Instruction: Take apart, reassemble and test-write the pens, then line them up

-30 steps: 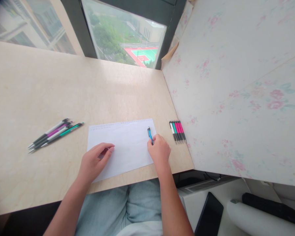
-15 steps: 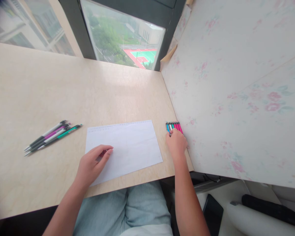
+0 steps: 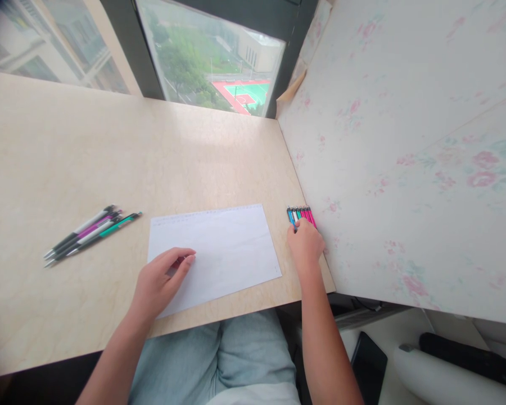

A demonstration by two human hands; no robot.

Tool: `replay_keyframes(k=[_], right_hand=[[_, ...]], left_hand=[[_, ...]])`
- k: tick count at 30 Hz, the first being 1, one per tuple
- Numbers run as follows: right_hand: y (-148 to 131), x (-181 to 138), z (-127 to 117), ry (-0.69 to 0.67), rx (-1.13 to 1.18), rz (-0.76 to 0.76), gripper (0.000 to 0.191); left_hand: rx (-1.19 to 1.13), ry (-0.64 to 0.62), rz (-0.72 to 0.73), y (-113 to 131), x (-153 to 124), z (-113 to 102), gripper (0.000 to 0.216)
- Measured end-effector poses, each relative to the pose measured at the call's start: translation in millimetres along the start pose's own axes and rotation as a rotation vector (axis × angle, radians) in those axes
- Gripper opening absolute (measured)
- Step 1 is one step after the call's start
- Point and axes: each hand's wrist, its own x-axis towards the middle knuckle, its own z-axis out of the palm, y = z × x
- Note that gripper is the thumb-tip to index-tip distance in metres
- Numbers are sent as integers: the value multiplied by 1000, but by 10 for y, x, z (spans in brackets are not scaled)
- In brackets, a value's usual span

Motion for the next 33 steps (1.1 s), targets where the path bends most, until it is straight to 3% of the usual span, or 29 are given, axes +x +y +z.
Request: replay_keyframes(k=[5, 9, 15, 18, 21, 24, 29, 31, 33], right_hand=[[28, 6, -12, 23, 11, -16, 26], [88, -81, -28, 102, 115, -119, 21], [-129, -711, 146, 159, 485, -562, 17], [-307, -1119, 305, 50, 680, -878, 14], [-389, -1334, 417, -18, 709, -1024, 13], [-358, -1322, 438, -43, 801, -912, 12], [-263, -1218, 402, -105, 1011, -555, 18], [-259, -1221, 403, -118, 1037, -520, 19], [-269, -1234, 406, -122, 1044, -518, 20]], left_hand=[[-21, -10, 8, -10, -1, 13, 21], [-39, -18, 4, -8, -5, 19, 19], [-55, -16, -8, 49, -30, 32, 16], [-20, -12, -31, 99, -45, 56, 13], [-8, -45, -6, 118, -69, 42, 14], [19, 32, 7, 20, -75, -103, 16], [367, 367, -109, -335, 25, -632, 21], [506, 401, -134, -437, 75, -803, 25], [587, 357, -139, -494, 105, -873, 27]])
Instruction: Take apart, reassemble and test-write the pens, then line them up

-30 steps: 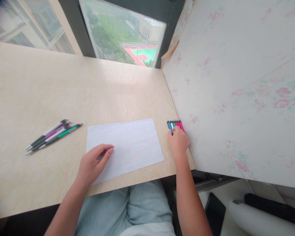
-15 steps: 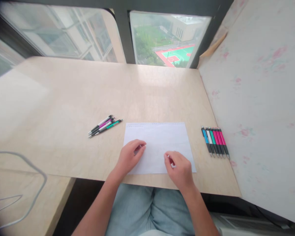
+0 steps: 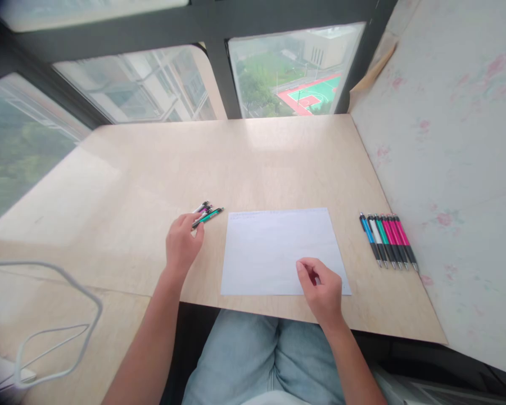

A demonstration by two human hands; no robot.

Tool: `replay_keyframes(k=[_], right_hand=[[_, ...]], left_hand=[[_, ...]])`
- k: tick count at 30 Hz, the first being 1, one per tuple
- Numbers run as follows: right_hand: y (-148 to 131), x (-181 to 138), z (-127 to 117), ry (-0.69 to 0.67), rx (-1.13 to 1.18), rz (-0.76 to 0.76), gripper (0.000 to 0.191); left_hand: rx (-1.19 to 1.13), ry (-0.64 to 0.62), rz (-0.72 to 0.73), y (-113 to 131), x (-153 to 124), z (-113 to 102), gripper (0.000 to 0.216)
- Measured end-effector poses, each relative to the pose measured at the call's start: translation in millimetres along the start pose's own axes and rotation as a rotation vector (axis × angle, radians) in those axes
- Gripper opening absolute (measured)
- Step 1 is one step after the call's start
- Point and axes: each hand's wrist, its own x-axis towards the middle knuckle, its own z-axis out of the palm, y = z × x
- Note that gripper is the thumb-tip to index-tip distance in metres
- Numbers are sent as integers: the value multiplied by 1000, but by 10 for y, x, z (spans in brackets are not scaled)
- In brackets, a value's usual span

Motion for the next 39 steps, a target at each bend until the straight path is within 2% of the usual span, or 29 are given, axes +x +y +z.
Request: replay_keyframes(k=[6, 8, 13, 15, 17, 20, 24, 27, 30, 32, 35, 39], right_hand=[[-12, 8, 14, -2, 13, -2, 20], [-11, 13, 14, -8, 12, -1, 20], [-22, 28, 29, -22, 7, 1, 21], [-34, 36, 42, -16, -20, -6, 22], [-45, 40, 62, -17, -69, -27, 21], [-51, 37, 114, -65, -198, -100, 20], [-55, 25, 183, -73, -369, -175, 21], [-77, 31, 180, -39, -386, -156, 22], [-101, 36, 126, -24, -280, -135, 26], [-108, 25, 80, -31, -159, -124, 29], [-121, -7, 43, -4, 3, -73, 32], [-211, 10, 113, 50, 250, 47, 33]], left_hand=[[93, -106, 75, 96, -63, 119, 25], [112, -141, 54, 145, -69, 115, 23], [179, -320, -27, 166, -29, 17, 20], [133, -335, -55, 152, -23, -30, 19], [-28, -313, -83, 164, -31, -78, 23], [-474, -280, -197, 294, -69, -137, 31], [-1297, -305, -368, 677, -168, -105, 24], [-1664, -347, -445, 987, -274, 41, 18], [-1842, -470, -520, 1203, -396, 234, 18], [-1905, -505, -586, 1273, -462, 345, 20], [-1944, -522, -675, 1289, -505, 441, 23], [-1934, -508, -681, 1253, -504, 464, 24]])
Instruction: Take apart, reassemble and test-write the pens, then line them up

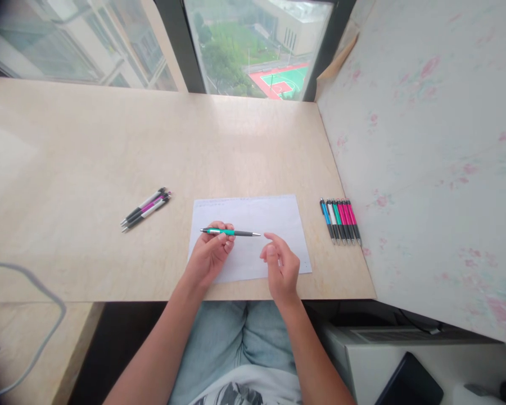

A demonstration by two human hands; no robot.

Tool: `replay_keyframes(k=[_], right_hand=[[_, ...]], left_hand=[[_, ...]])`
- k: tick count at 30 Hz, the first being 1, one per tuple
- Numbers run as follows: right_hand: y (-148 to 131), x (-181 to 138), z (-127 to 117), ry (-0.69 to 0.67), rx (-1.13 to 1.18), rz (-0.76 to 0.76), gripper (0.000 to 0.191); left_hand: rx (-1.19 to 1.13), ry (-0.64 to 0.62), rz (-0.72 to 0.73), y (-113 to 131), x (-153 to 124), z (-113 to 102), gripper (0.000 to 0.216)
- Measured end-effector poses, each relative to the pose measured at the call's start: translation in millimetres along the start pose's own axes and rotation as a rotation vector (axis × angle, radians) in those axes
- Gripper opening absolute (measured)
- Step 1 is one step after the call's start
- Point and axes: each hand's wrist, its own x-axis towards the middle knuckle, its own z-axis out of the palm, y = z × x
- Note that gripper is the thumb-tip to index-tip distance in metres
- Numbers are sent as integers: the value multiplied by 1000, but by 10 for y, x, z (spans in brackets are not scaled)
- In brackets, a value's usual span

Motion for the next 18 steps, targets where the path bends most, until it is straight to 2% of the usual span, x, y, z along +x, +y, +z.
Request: replay_keyframes(k=[5, 8, 12, 18], right_hand=[[-102, 188, 228, 13, 283, 169, 26], [-88, 329, 289, -31, 359, 201, 23], [14, 420, 264, -39, 308, 179, 22], [72, 393, 221, -27, 261, 142, 20]], left_hand=[[40, -31, 44, -11, -17, -8, 20], [105, -16, 103, -19, -27, 5, 18], [147, 22, 142, -29, -34, 40, 20], [148, 132, 203, -47, -16, 55, 25]])
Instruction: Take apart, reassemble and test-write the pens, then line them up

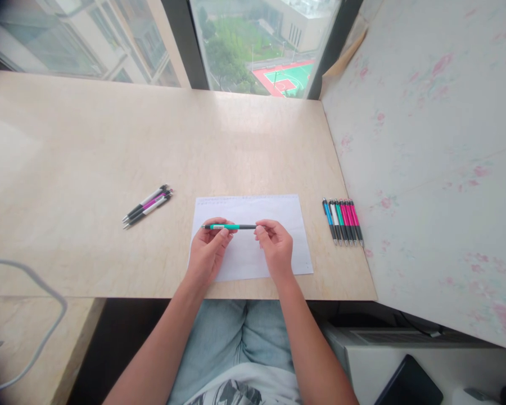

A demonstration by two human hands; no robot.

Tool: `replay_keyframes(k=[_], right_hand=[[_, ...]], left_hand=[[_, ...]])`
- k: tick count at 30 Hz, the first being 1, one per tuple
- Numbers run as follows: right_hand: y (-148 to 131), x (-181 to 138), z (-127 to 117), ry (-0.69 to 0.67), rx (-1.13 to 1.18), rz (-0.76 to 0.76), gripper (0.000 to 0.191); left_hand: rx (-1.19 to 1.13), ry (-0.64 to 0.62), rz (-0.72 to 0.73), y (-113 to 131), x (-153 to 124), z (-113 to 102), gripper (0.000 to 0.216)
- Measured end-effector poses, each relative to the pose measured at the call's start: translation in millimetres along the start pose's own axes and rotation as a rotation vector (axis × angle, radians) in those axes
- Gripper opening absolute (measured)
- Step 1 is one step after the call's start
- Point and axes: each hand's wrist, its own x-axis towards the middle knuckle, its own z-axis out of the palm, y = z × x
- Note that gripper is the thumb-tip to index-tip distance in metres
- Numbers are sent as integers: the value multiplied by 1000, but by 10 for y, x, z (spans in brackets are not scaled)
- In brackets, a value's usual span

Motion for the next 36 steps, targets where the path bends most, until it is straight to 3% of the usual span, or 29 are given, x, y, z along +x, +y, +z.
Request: replay_keyframes(k=[9, 17, 27, 36], right_hand=[[27, 16, -14, 33, 57, -26, 20], [-2, 42, -6, 45, 218, 5, 21], [63, 3, -23, 31, 177, -37, 19], [57, 32, -35, 51, 175, 81, 24]], left_hand=[[-20, -38, -87, -11, 19, -36, 24], [-20, -66, -60, -19, 17, -37, 24], [-36, -81, -95, -23, 7, -27, 24], [-13, -117, -67, -23, -3, -20, 21]])
